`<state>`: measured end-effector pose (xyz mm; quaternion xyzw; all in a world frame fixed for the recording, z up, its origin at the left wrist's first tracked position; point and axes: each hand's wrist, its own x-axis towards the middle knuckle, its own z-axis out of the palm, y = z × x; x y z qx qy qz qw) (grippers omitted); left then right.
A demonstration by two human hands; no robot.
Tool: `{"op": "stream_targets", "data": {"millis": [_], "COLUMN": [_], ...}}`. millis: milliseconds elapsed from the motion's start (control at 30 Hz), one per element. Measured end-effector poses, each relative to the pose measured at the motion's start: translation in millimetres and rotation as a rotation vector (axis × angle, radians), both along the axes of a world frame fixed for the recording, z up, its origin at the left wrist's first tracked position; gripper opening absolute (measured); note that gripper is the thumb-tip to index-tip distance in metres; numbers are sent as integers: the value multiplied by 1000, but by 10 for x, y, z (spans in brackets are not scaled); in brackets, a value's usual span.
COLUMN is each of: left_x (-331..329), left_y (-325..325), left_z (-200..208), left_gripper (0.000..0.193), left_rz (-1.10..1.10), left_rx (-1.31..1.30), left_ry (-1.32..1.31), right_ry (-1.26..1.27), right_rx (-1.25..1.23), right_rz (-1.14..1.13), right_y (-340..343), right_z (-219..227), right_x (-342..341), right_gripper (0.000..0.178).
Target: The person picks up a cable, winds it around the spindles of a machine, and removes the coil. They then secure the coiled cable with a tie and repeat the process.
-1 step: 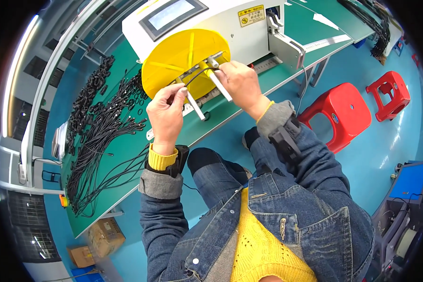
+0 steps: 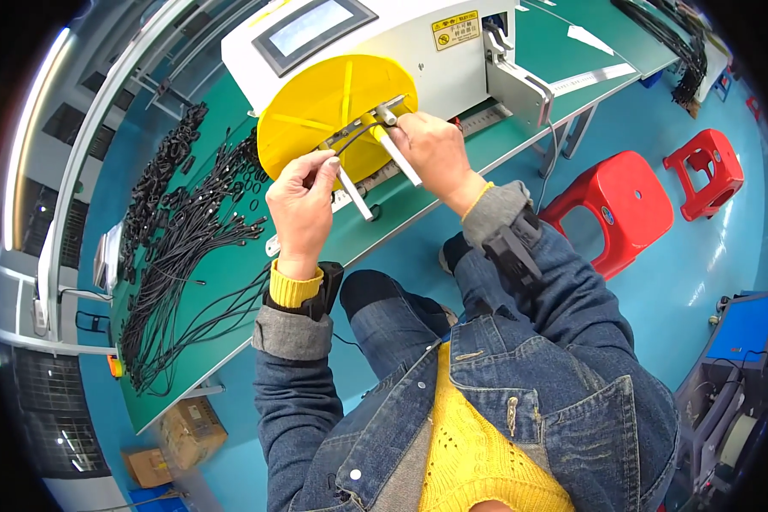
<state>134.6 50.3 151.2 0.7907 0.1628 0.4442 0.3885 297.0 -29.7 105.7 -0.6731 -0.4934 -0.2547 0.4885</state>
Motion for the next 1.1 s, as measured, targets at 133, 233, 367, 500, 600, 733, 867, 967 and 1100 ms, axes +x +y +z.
{"op": "stream_targets", "data": {"millis": [133,233,367,500,600,733,867,967,1100], "left_x": [-36,-138,-279,-262,-233,-201,-225,-183,-60], "left_y": [12,-41,-148,-185,-237,-332,-378,-402,-439], "left_z": [-7,37,-13,-58,-56,-79,-139,-153,-4], "left_gripper": [13,13,15,17,19,22,26,28,30], "left_rz": [110,170,239,203,182,200,221,193,225], "left_rx": [43,228,366,413,428,419,430,435,616], "left_ry": [24,36,93,107,92,83,111,120,60], "right_ry": [28,116,185,339,376,416,425,441,470], "right_rx": [-105,-159,-606,-745,-665,-679,-658,-611,-397], "right_rz": [18,83,204,240,241,237,257,268,351], "right_y": [8,-189,-939,-1209,-1244,-1266,-1236,-1175,-998], "right_z": [-157,-501,-1055,-1137,-1149,-1171,-1130,-1009,-622], "right_x": [15,-109,-475,-480,-476,-407,-378,-307,-195], "right_gripper": [19,23,22,23,24,24,24,24,24]}}
